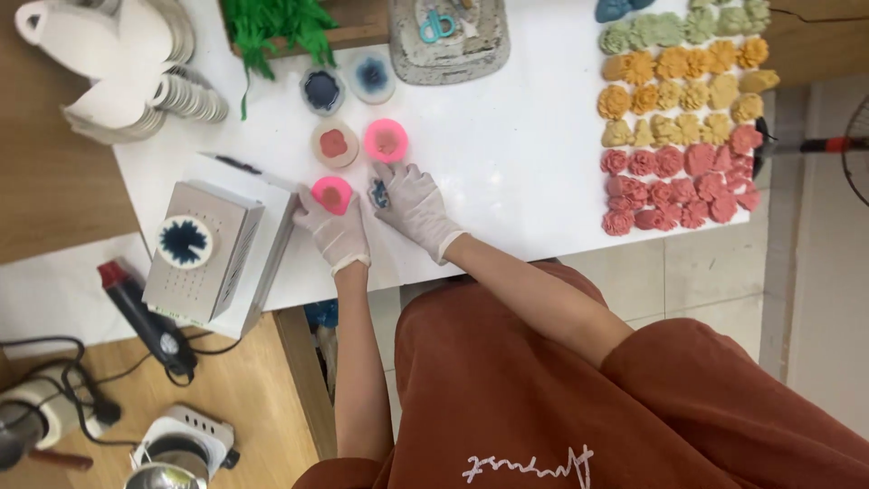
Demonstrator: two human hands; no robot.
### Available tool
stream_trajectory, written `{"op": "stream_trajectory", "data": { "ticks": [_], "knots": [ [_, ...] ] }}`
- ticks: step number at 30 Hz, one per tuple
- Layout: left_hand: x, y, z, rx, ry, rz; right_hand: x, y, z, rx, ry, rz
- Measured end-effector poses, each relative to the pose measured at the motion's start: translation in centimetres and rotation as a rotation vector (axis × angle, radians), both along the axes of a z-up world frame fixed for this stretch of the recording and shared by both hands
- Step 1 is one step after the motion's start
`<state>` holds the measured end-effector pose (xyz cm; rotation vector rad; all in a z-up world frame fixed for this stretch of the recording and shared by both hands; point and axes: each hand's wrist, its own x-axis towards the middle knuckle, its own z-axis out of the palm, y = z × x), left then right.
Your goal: Unmold decorative wax shapes and organize a display of floral-themed wax melts.
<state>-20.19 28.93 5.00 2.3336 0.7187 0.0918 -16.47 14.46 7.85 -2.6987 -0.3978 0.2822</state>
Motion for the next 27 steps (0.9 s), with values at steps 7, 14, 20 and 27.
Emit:
{"op": "stream_trajectory", "data": {
  "ticks": [7,14,20,27],
  "knots": [
    [-3.4,-1.7,3.7,-0.293,-0.014,0.135,-5.6,-5.0,-1.9,0.136,0.070,-0.239],
    [-8.5,-2.6,1.9,-0.198,0.035,0.071,-5.1,-8.2,-2.2,0.105,0.147,-0.090],
    [-11.1,-4.6,3.8,-0.239,0.048,0.211,2.5,-18.8,1.3,1.440,0.667,-0.749],
    [-15.1,-14.7,6.0,-0.194,0.007,0.570,20.0,-29.3,-3.1,0.342,-0.067,-0.097]
  ]
}}
